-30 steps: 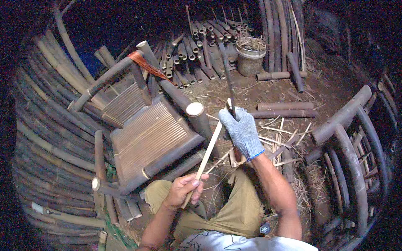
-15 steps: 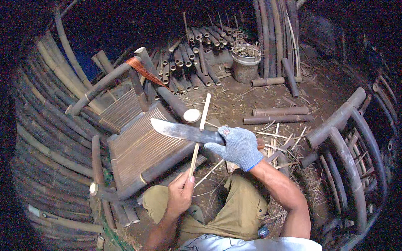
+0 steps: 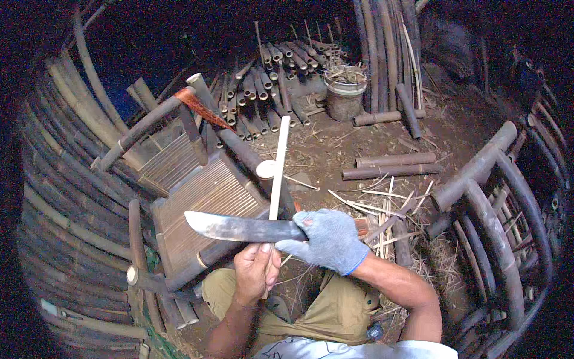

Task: The person is carving and shaping thin bamboo strips using a large blade and then inserting them into the seat and backrest of a bamboo chair frame.

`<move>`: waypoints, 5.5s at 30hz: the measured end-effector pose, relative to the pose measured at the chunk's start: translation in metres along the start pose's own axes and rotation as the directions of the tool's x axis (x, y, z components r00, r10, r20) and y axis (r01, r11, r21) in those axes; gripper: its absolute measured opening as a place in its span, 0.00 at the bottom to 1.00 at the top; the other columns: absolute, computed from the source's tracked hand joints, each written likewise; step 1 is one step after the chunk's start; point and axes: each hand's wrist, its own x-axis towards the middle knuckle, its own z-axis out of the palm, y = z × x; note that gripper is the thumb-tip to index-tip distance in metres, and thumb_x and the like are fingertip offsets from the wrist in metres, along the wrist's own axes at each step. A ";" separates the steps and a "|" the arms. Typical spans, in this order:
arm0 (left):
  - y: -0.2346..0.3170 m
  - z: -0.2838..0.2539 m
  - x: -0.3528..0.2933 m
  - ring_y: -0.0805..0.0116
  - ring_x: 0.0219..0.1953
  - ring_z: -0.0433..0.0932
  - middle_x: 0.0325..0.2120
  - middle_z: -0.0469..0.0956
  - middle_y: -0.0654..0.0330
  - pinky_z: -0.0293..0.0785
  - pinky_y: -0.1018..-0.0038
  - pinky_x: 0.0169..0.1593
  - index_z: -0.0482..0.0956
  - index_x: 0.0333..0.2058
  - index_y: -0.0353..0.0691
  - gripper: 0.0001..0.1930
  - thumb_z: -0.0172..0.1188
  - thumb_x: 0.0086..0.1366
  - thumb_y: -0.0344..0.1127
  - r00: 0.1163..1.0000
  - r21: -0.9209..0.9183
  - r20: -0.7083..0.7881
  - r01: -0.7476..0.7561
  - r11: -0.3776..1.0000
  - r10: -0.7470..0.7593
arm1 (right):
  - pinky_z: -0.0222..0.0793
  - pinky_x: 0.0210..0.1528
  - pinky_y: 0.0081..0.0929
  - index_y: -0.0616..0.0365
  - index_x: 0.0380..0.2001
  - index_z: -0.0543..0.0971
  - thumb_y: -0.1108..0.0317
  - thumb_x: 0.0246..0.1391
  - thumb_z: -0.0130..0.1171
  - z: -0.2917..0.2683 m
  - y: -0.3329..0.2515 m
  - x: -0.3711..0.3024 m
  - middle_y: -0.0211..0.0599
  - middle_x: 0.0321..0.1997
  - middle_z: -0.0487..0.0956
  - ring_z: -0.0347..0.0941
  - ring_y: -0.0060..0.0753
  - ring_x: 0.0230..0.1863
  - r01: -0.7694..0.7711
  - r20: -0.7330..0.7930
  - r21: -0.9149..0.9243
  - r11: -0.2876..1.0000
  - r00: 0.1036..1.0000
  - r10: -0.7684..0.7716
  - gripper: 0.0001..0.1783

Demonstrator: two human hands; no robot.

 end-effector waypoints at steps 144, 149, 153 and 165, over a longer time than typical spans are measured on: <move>0.171 -0.438 0.401 0.38 0.44 0.81 0.41 0.80 0.38 0.75 0.49 0.50 0.86 0.40 0.37 0.24 0.50 0.70 0.53 0.768 0.937 -0.282 0.349 -0.006 0.575 | 0.66 0.59 0.28 0.65 0.71 0.56 0.74 0.58 0.49 0.211 -0.012 0.228 0.48 0.65 0.69 0.71 0.34 0.56 -0.615 0.250 0.645 0.454 0.731 0.634 0.36; 0.146 -0.442 0.370 0.48 0.65 0.63 0.57 0.67 0.40 0.56 0.54 0.68 0.61 0.62 0.28 0.38 0.63 0.60 0.47 0.763 0.959 0.054 0.140 -0.246 0.644 | 0.71 0.53 0.35 0.66 0.72 0.51 0.76 0.55 0.51 0.221 -0.031 0.245 0.55 0.67 0.67 0.77 0.40 0.49 -0.361 0.223 0.490 0.793 0.932 0.287 0.41; 0.126 -0.478 0.304 0.47 0.63 0.65 0.57 0.68 0.41 0.56 0.55 0.68 0.60 0.63 0.27 0.40 0.66 0.58 0.45 0.578 0.901 0.038 0.334 -0.278 0.815 | 0.77 0.43 0.46 0.55 0.71 0.55 0.74 0.52 0.54 0.250 -0.030 0.293 0.60 0.48 0.77 0.79 0.58 0.41 -0.007 0.183 0.193 0.981 0.983 -0.029 0.42; 0.136 -0.548 0.262 0.52 0.55 0.71 0.49 0.73 0.49 0.60 0.59 0.69 0.64 0.61 0.30 0.45 0.72 0.50 0.51 0.752 0.892 0.035 0.274 -0.360 0.659 | 0.78 0.36 0.53 0.49 0.60 0.67 0.71 0.54 0.54 0.319 -0.065 0.459 0.60 0.38 0.80 0.81 0.61 0.37 -0.004 0.263 -0.293 0.956 0.961 0.084 0.27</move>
